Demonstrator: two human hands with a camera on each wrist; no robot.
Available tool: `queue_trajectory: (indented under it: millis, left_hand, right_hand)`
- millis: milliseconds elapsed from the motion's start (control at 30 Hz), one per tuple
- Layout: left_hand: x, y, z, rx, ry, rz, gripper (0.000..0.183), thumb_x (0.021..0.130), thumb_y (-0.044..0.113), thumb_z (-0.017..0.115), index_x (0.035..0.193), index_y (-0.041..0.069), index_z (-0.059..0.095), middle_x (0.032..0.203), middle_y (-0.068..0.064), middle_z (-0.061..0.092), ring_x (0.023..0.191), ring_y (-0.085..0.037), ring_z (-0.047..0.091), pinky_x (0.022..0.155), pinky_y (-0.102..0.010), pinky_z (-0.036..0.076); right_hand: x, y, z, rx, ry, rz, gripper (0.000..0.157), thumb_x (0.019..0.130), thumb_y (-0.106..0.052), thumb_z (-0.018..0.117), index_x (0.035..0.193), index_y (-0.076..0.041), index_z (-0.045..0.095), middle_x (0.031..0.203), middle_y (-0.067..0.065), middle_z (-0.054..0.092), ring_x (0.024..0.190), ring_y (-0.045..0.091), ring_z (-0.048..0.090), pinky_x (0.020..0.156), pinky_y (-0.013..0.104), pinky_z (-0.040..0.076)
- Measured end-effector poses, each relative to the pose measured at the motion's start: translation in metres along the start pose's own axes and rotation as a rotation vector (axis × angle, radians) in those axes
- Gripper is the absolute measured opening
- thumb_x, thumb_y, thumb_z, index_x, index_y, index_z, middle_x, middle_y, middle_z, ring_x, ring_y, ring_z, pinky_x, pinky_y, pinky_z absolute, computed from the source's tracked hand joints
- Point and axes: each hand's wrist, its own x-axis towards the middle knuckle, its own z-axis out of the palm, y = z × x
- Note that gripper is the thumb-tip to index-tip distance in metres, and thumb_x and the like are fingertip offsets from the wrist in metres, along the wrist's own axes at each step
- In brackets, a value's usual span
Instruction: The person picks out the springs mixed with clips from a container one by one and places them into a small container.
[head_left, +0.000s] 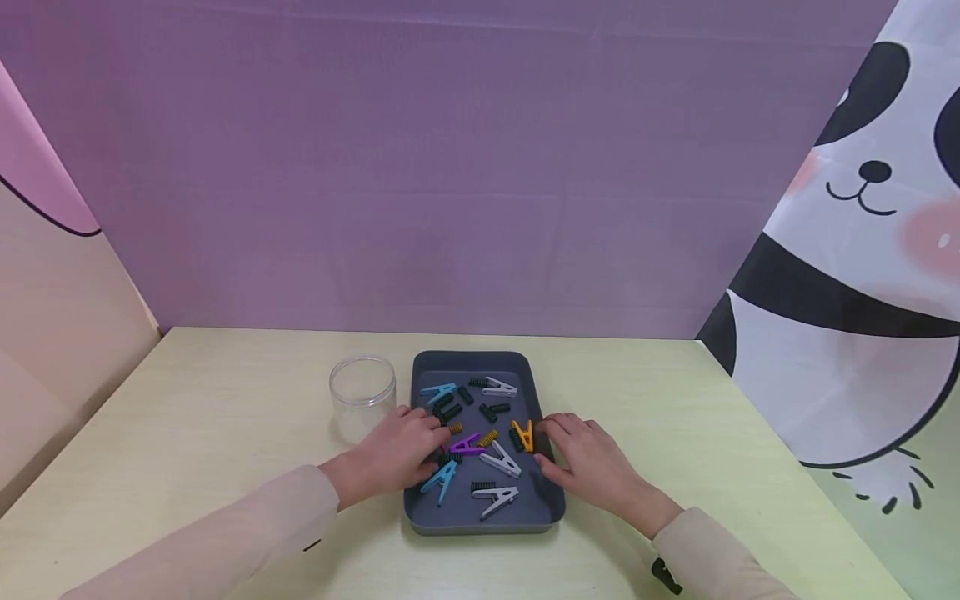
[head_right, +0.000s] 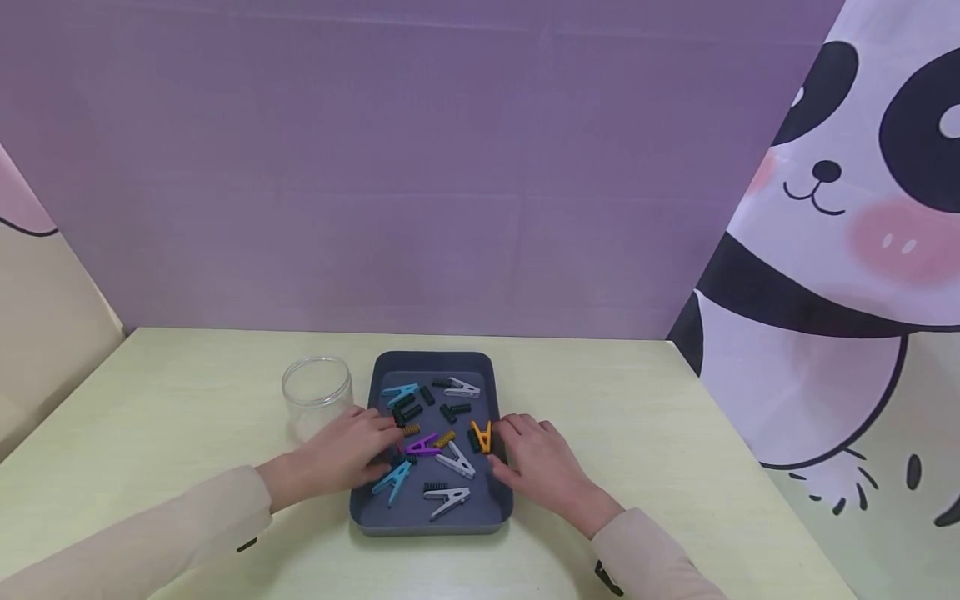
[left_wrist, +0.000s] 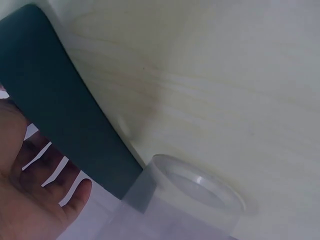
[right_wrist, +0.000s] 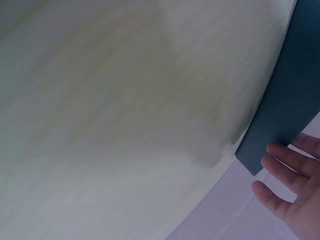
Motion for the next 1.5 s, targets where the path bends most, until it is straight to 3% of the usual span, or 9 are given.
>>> queue_trajectory:
  millis: [900, 1167, 1500]
  left_hand:
    - [0.008, 0.006, 0.007, -0.091, -0.011, -0.056, 0.013, 0.080, 0.025, 0.068, 0.089, 0.018, 0.064, 0.088, 0.003, 0.065, 0.083, -0.015, 0.053, 0.071, -0.030, 0.039]
    - [0.009, 0.005, 0.008, -0.107, 0.015, -0.060, 0.008, 0.080, 0.023, 0.068, 0.085, 0.018, 0.064, 0.086, 0.004, 0.066, 0.081, -0.014, 0.053, 0.070, -0.030, 0.038]
    - [0.012, 0.004, 0.011, -0.126, 0.012, -0.074, 0.012, 0.079, 0.023, 0.069, 0.090, 0.019, 0.066, 0.091, 0.004, 0.068, 0.081, -0.014, 0.054, 0.072, -0.030, 0.039]
  right_hand:
    - [0.000, -0.001, 0.001, -0.002, -0.003, 0.003, 0.035, 0.081, -0.033, 0.063, 0.106, -0.008, 0.060, 0.108, 0.004, 0.061, 0.102, 0.020, 0.057, 0.080, 0.039, 0.048]
    - [0.000, -0.001, 0.002, -0.007, 0.005, -0.003, 0.034, 0.081, -0.032, 0.063, 0.106, -0.009, 0.060, 0.108, 0.004, 0.061, 0.102, 0.019, 0.057, 0.080, 0.039, 0.048]
    - [0.000, -0.002, 0.000, 0.003, 0.013, -0.004, 0.035, 0.081, -0.032, 0.063, 0.106, -0.008, 0.060, 0.109, 0.005, 0.061, 0.102, 0.020, 0.057, 0.079, 0.040, 0.047]
